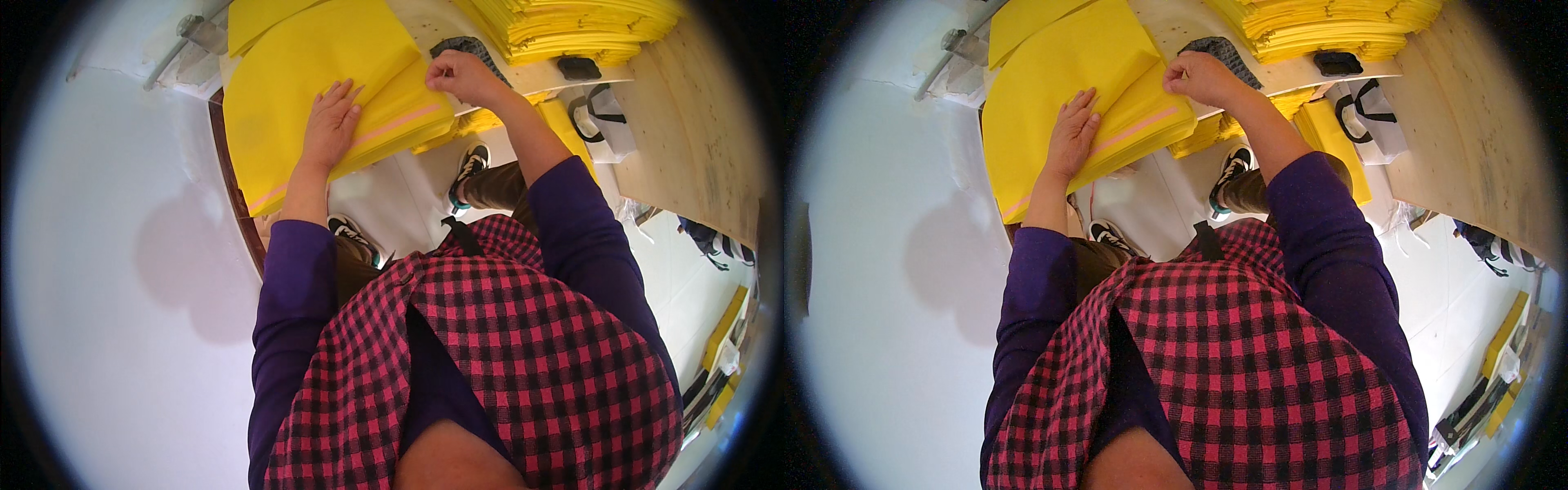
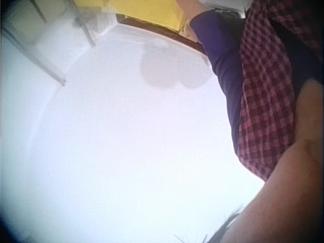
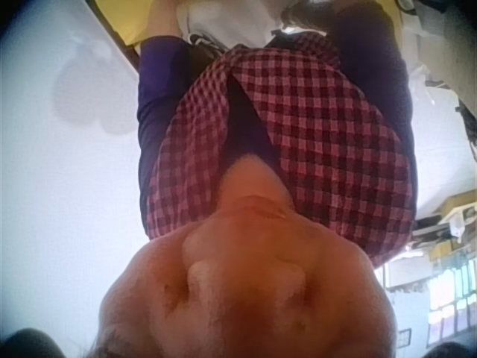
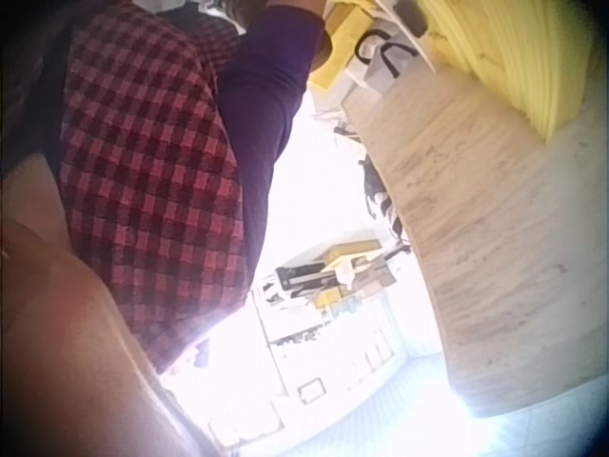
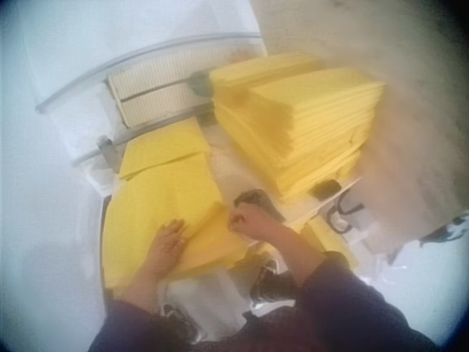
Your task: The person repeatedly folds large yellow sheets in half and stacks them on a wooden workbench. They handle the sheets one at a time, aligning edges and pressing folds before placing each folded sheet onto a growing stack.
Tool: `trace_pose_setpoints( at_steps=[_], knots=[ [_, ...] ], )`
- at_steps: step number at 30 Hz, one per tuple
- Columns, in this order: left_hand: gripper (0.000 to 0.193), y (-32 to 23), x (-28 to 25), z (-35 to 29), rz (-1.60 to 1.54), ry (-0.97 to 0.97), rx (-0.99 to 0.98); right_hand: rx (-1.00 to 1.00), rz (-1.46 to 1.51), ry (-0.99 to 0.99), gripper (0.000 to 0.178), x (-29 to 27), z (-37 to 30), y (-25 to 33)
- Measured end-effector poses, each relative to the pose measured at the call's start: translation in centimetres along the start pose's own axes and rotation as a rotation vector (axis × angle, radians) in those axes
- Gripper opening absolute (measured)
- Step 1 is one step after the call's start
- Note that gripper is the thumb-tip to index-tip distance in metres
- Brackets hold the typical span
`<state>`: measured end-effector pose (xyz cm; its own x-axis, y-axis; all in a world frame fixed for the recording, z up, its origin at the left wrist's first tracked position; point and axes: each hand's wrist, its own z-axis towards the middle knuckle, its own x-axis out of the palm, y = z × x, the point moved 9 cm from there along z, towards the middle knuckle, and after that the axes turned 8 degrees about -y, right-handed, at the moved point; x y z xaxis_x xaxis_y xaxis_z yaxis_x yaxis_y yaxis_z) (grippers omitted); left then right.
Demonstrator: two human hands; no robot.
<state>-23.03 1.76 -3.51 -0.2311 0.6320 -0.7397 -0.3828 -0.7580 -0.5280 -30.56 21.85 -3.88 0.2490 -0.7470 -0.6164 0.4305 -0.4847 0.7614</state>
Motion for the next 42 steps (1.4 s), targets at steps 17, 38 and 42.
trace_pose_setpoints(
  at_steps=[17, 38, 42],
  knots=[
    [0.036, 0.2, 0.1, -0.1, 0.013, 0.003, 0.003, -0.084, -0.083, -0.036, 0.018, -0.8, 1.0, 1.8],
    [0.04, -0.3, 0.1, -0.2, 0.064, 0.024, 0.027, -0.104, -0.148, -0.115, 0.02, -0.5, 4.6, 4.4],
    [0.039, 0.1, 0.3, -0.1, 0.034, 0.02, 0.01, -0.101, -0.055, -0.231, 0.02, -1.3, 3.7, 4.1]
  ],
)
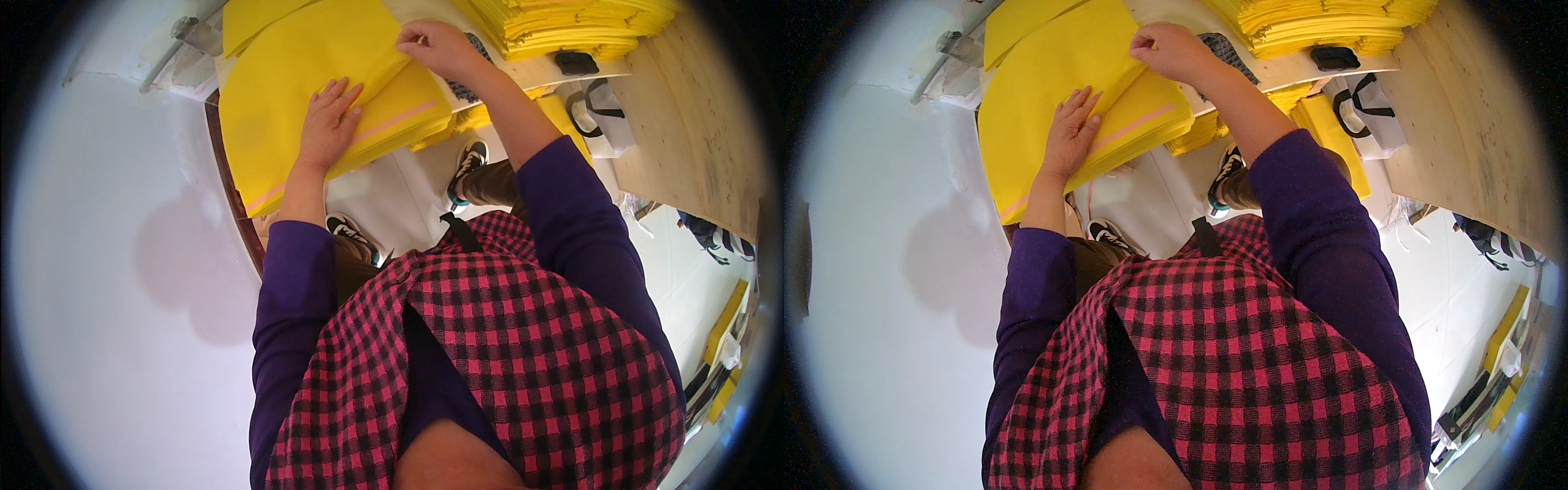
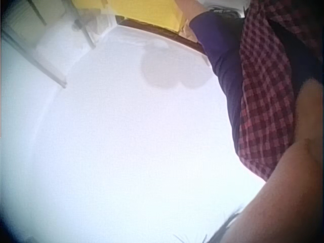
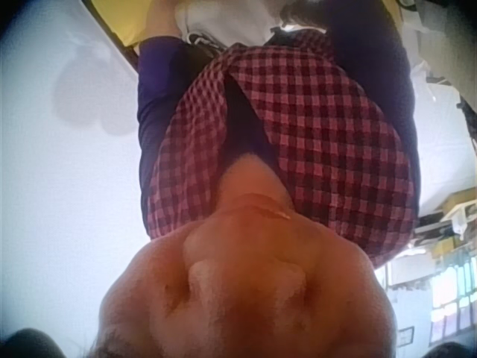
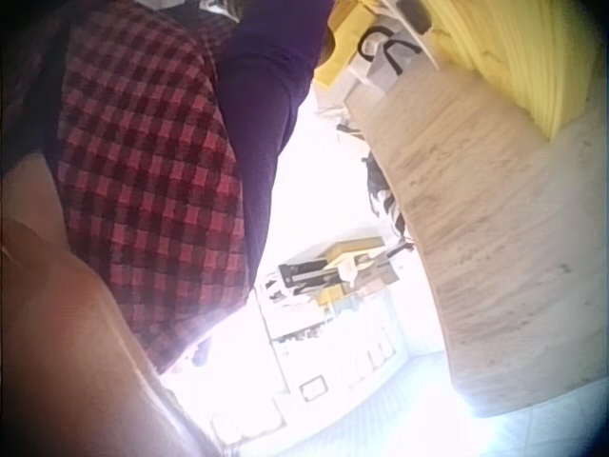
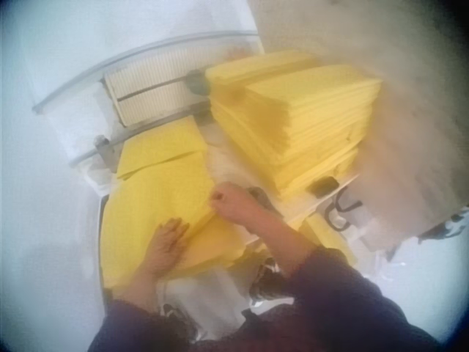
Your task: The person repeatedly folds large yellow sheets in half and stacks them on a wooden workbench. They handle the sheets one at a time, aligning edges and pressing folds before placing each folded sheet onto a growing stack.
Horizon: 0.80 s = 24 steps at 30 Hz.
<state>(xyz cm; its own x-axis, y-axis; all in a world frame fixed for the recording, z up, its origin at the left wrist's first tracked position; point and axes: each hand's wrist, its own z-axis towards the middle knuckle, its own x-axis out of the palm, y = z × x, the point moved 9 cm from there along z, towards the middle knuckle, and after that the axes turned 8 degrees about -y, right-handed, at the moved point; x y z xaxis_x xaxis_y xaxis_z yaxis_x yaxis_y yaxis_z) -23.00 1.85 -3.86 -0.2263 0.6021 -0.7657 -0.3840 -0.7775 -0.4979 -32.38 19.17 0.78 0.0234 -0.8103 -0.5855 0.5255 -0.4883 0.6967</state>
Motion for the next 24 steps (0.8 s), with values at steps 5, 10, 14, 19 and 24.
trace_pose_setpoints(
  at_steps=[5, 10, 14, 19, 24],
  knots=[
    [0.037, 0.6, 0.1, -0.1, -0.021, -0.029, 0.002, 0.223, 0.059, 0.026, 0.017, -1.3, -3.0, -3.6],
    [0.036, 0.7, 0.2, -0.1, -0.006, -0.031, 0.012, 0.115, 0.118, 0.192, 0.018, -0.3, -5.2, -3.8],
    [0.036, 0.7, 0.2, -0.1, 0.003, -0.027, 0.012, 0.192, 0.163, 0.243, 0.015, 0.7, -5.3, -4.7],
    [0.037, 0.7, 0.2, 0.0, 0.007, -0.017, 0.009, 0.142, 0.082, 0.258, 0.013, 0.6, -4.6, -4.3],
    [0.037, 0.5, 0.1, 0.0, -0.008, -0.008, -0.004, 0.074, 0.064, 0.222, 0.017, 0.1, -3.7, -3.0]
  ],
)
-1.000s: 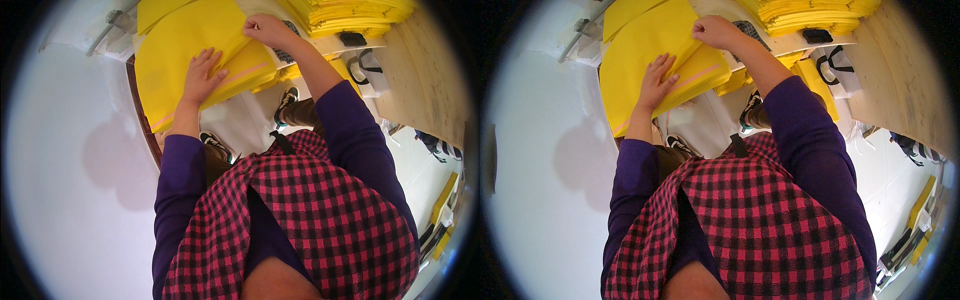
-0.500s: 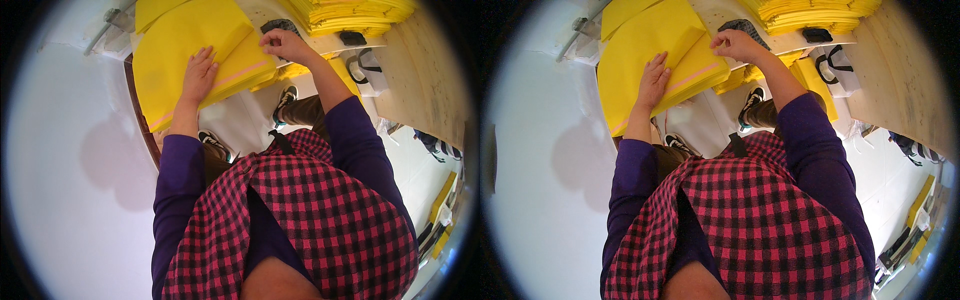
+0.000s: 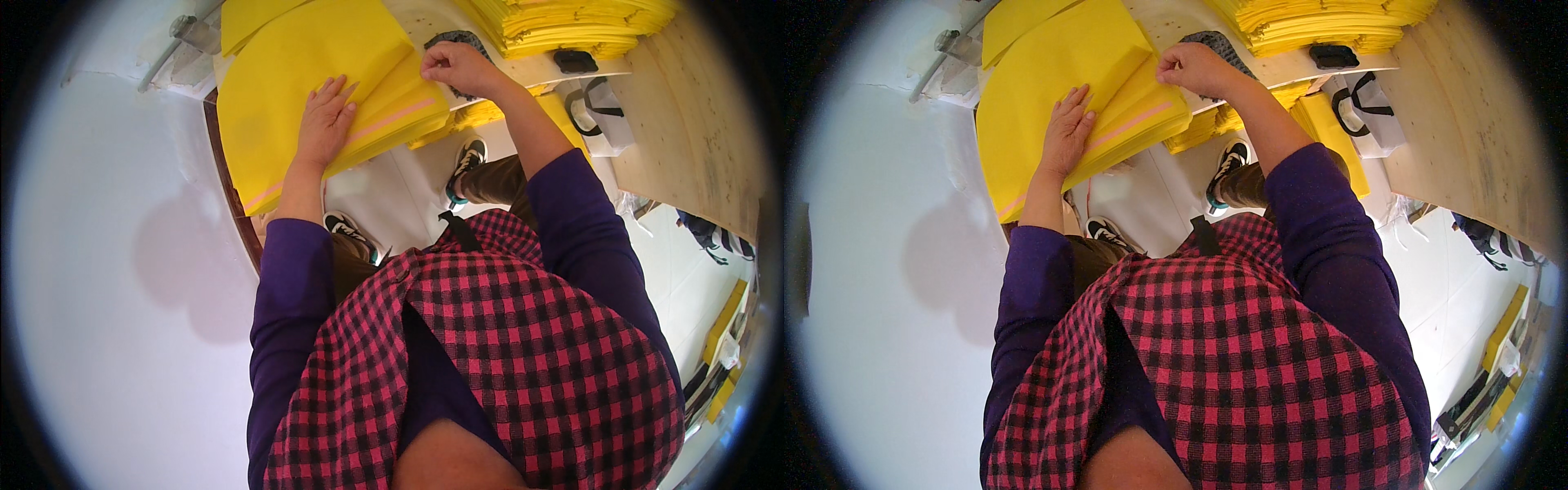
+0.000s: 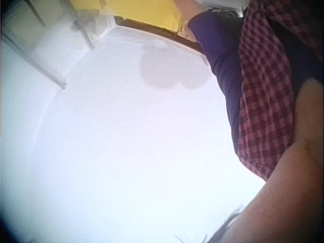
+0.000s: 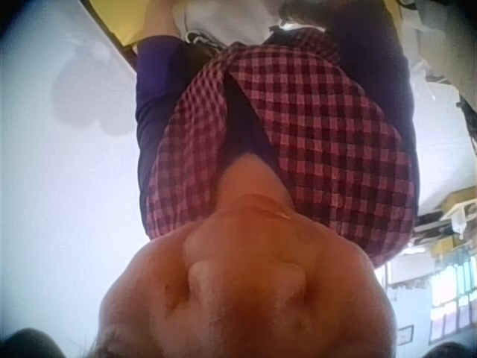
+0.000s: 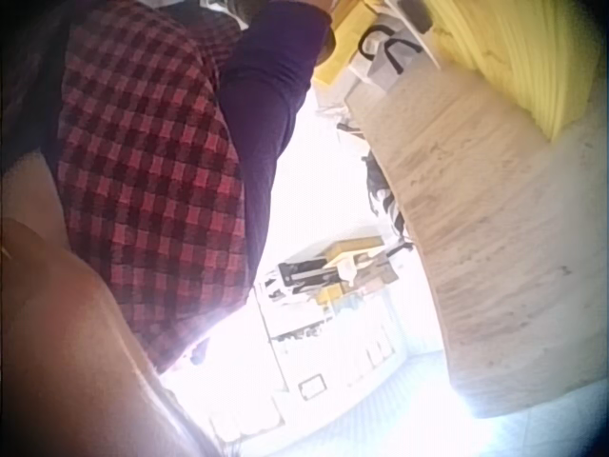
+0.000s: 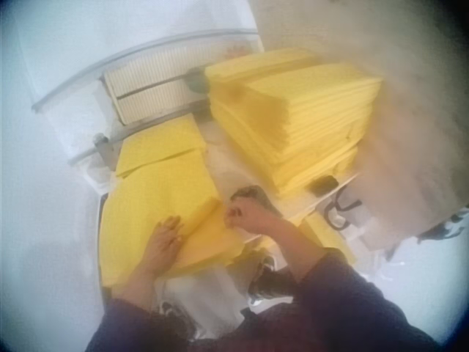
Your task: The person repeatedly folds large yellow sheets in half and stacks them on a wooden workbench. They handle the sheets one at a time, aligning edges and pressing folds before placing each folded sheet onto a growing stack.
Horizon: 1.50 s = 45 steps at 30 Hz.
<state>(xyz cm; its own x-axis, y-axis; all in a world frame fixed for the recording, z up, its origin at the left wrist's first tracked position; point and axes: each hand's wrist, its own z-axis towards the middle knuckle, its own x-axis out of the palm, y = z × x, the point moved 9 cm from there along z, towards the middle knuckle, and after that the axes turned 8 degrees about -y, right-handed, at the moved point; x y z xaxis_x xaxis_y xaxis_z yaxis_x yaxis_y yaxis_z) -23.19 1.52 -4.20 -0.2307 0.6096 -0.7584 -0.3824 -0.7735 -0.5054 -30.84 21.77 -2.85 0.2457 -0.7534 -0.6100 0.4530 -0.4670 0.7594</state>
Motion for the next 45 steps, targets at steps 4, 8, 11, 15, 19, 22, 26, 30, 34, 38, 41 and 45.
trace_pose_setpoints(
  at_steps=[4, 8, 11, 15, 19, 22, 26, 30, 34, 38, 41, 45],
  knots=[
    [0.043, -0.3, 0.0, 0.1, 0.025, 0.031, -0.001, -0.008, -0.041, 0.009, 0.017, -0.3, 0.7, 1.3],
    [0.048, -1.0, -0.3, -0.1, 0.051, 0.028, 0.041, -0.059, -0.029, -0.043, 0.02, -0.5, 1.6, 3.2],
    [0.047, -1.1, -0.3, -0.1, 0.057, 0.022, 0.052, -0.117, -0.101, -0.107, 0.021, -0.6, 2.2, 4.3],
    [0.042, -0.4, 0.0, 0.0, 0.019, 0.022, 0.005, -0.032, -0.022, -0.209, 0.018, -1.4, 1.7, 3.1],
    [0.038, -0.2, 0.0, -0.1, -0.001, -0.005, 0.009, 0.014, 0.054, -0.116, 0.015, -1.3, -0.3, 0.6],
    [0.038, -0.1, 0.0, -0.1, -0.001, -0.009, 0.013, -0.046, 0.001, -0.013, 0.018, -0.4, -1.4, -0.2],
    [0.038, -0.1, 0.0, -0.1, 0.003, -0.006, 0.019, 0.053, 0.088, 0.045, 0.018, 0.7, -1.7, -1.6],
    [0.038, -0.1, 0.1, -0.1, 0.004, 0.001, 0.019, 0.034, 0.022, 0.043, 0.015, 0.9, -1.2, -1.7],
    [0.038, -0.2, 0.0, -0.1, -0.003, -0.003, 0.01, 0.0, 0.004, 0.018, 0.016, 0.6, -0.6, -1.3],
    [0.039, -0.2, 0.0, -0.1, 0.0, 0.01, 0.005, -0.044, -0.041, -0.003, 0.019, 0.0, -0.1, 0.0],
    [0.042, -0.3, 0.0, 0.0, 0.004, 0.019, 0.009, -0.078, -0.086, -0.013, 0.021, -0.5, 0.5, 1.3],
    [0.046, -0.8, -0.2, -0.1, 0.033, 0.027, 0.026, -0.055, -0.074, -0.035, 0.018, -0.5, 1.9, 2.3]
  ],
)
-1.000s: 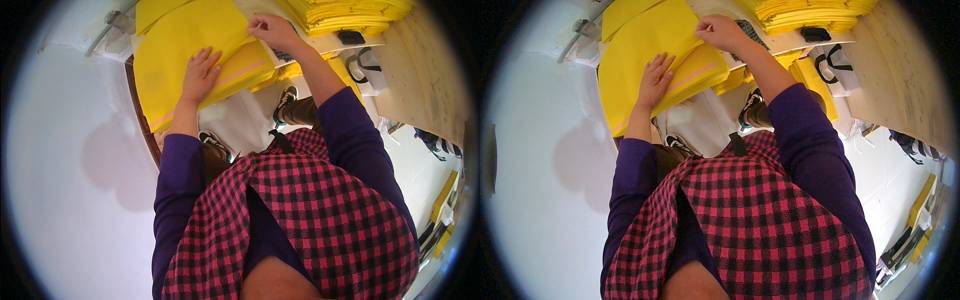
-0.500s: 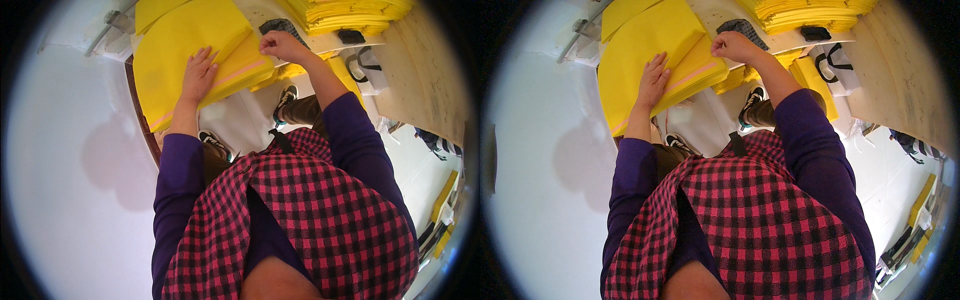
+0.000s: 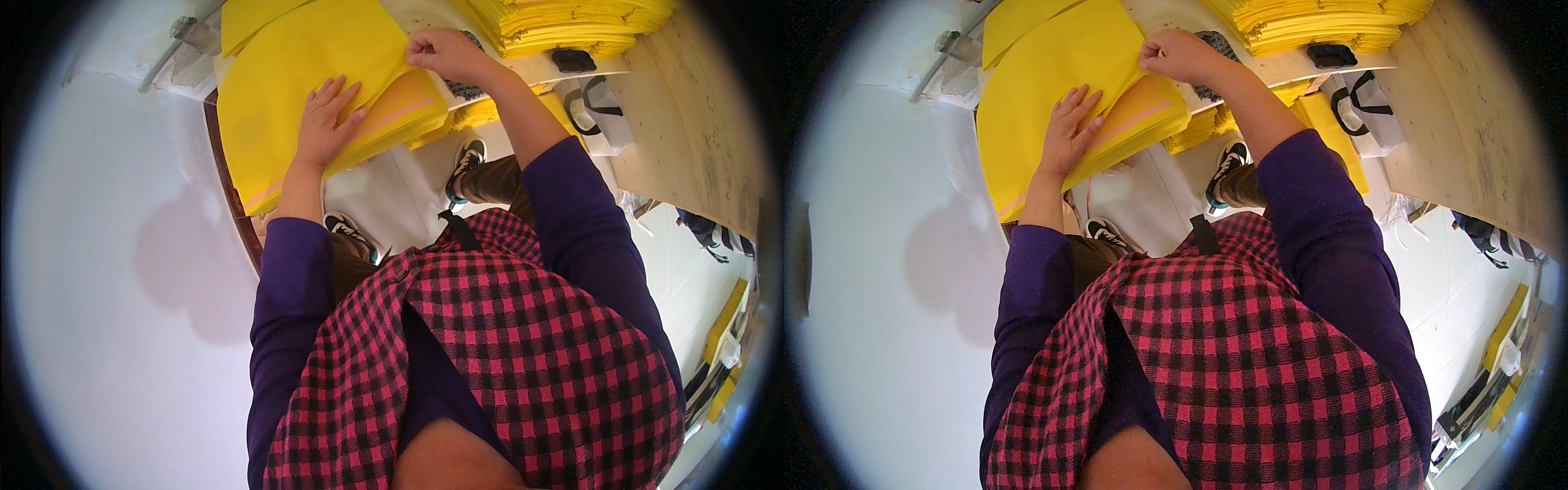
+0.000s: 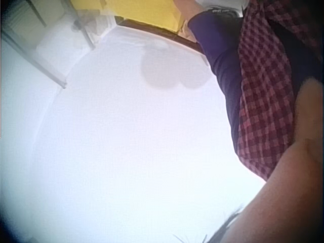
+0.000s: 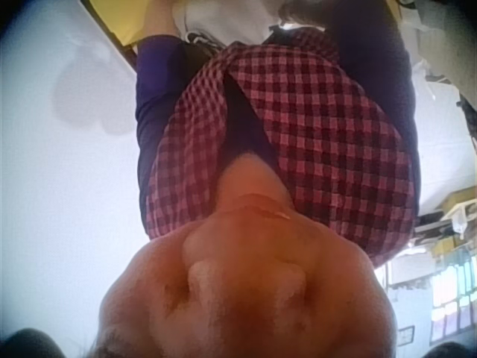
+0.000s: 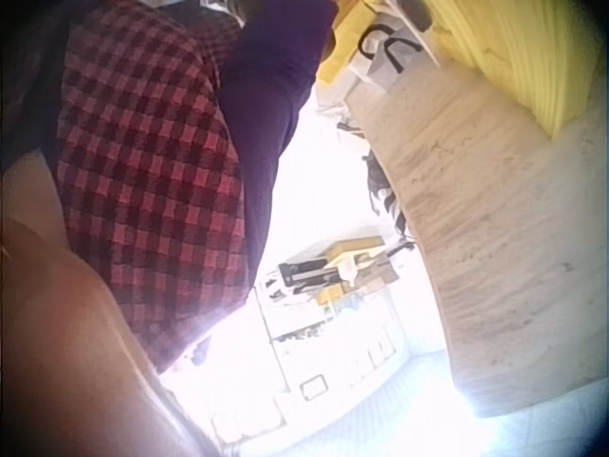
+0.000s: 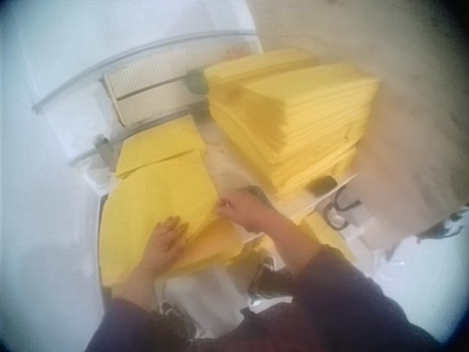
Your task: The person repeatedly folds large yellow sheets in half and stacks them on a wooden workbench. They handle the sheets one at a time, aligning edges and pressing folds before placing each folded sheet onto a growing stack.
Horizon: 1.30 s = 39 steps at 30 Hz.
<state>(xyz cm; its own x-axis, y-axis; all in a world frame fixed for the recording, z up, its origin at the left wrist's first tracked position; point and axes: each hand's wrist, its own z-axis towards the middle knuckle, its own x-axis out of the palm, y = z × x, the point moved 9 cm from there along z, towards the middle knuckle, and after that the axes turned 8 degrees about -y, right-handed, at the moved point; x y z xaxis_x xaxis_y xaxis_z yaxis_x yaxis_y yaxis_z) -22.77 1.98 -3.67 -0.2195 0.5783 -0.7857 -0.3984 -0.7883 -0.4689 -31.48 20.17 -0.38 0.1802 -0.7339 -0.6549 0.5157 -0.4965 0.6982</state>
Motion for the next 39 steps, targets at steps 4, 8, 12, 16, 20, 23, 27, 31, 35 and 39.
trace_pose_setpoints(
  at_steps=[4, 8, 12, 16, 20, 23, 27, 31, 35, 39],
  knots=[
    [0.047, -0.4, -0.1, -0.1, 0.01, 0.0, 0.018, -0.066, -0.024, -0.055, 0.019, 0.2, 1.8, 1.3],
    [0.042, 0.0, 0.1, 0.0, -0.026, -0.01, -0.003, -0.083, 0.003, -0.189, 0.019, -0.8, 1.7, 1.7],
    [0.037, 0.6, 0.3, 0.0, -0.008, -0.03, 0.004, 0.086, 0.119, -0.17, 0.017, -1.6, -0.7, -0.9],
    [0.038, 1.0, 0.5, -0.1, -0.019, -0.023, -0.001, 0.019, 0.088, 0.045, 0.016, -0.2, -2.9, -1.8],
    [0.038, 0.9, 0.4, -0.1, -0.026, -0.036, -0.003, 0.029, 0.115, 0.137, 0.02, 0.4, -4.0, -2.7],
    [0.037, 0.9, 0.4, -0.1, -0.02, -0.032, -0.002, 0.086, 0.155, 0.112, 0.026, 0.6, -4.2, -3.4],
    [0.037, 0.9, 0.5, -0.1, -0.004, -0.02, -0.003, 0.222, 0.177, 0.018, 0.021, 1.3, -4.2, -4.5],
    [0.036, 0.9, 0.4, -0.1, -0.007, -0.015, -0.009, 0.285, 0.14, -0.02, 0.02, 1.3, -4.2, -4.6],
    [0.036, 0.9, 0.5, -0.1, 0.005, -0.008, -0.007, 0.337, 0.141, -0.045, 0.021, 1.1, -4.3, -4.8],
    [0.036, 0.9, 0.4, -0.2, 0.006, -0.014, -0.006, 0.261, 0.121, -0.078, 0.023, 1.4, -3.9, -4.5]
  ],
)
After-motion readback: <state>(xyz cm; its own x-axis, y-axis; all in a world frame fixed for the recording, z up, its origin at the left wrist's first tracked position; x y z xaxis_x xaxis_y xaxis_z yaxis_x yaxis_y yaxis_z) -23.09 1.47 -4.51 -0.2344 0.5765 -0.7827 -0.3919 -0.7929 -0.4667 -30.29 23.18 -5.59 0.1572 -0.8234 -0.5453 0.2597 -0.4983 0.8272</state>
